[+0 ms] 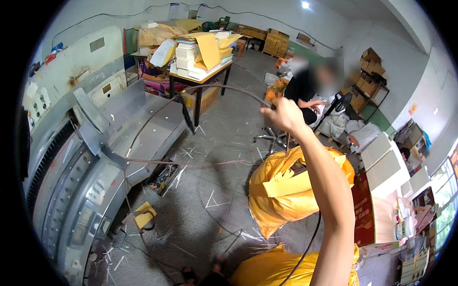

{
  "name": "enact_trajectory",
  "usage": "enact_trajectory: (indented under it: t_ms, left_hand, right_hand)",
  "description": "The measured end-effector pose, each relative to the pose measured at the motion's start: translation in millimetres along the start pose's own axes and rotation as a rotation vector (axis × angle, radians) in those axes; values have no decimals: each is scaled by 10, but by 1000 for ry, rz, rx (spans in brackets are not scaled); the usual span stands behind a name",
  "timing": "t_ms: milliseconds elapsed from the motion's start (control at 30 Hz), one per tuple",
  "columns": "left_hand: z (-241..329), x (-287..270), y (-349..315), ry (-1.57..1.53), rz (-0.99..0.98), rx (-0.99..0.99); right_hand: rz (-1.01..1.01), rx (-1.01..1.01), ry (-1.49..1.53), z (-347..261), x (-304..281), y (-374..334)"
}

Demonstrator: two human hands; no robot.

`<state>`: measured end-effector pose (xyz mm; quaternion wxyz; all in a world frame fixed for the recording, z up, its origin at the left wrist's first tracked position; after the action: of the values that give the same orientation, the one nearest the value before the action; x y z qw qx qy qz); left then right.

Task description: The person secures a large yellow sack filled with white material by wrapping and tying green plastic straps around it. They pull the straps tight, cross them over the top of the sack, and tie a knot to fasten the contents.

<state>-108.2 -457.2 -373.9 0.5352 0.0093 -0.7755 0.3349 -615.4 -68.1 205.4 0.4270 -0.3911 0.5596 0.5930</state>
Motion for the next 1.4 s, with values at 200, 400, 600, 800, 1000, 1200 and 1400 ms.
enact_trajectory:
  t_ms: [200,400,600,800,1000,1200,1400]
  left_hand:
    - [12,-1702,242,3,194,-92]
    - [-216,-1614,203,-64,30,-94]
    - [-451,-326,383,275,-71,-25]
    - [-549,1238,594,377,-225,16]
    - [-686,1699,1872,806,-110,198]
    - [-966,2401,2145,234,-251,59]
    - [-961,2873,2194,226,-291,41]
  right_hand:
    - [-13,81,64,-552,-427,-1149]
    - [43,-2,142,-873,-1006,-1300]
    - [156,-3,-13,34,-683,-652]
    - [344,27,-109,413,-116,-1079]
    - [171,-50,2,188,487,-2682]
    - [-183,-73,37,204,1234,-4194]
    - [33,11,247,546,1510,-4147]
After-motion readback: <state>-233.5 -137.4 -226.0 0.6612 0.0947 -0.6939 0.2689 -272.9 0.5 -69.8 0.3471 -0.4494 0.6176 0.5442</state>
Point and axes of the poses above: each hand's wrist, its own y-axis towards the middle knuckle, its own x-axis out of the palm, z = x × y, the point moved 10 cm from there along y, towards the middle knuckle, and after that the axes turned 8 degrees about -y, right-handed, at the moved point
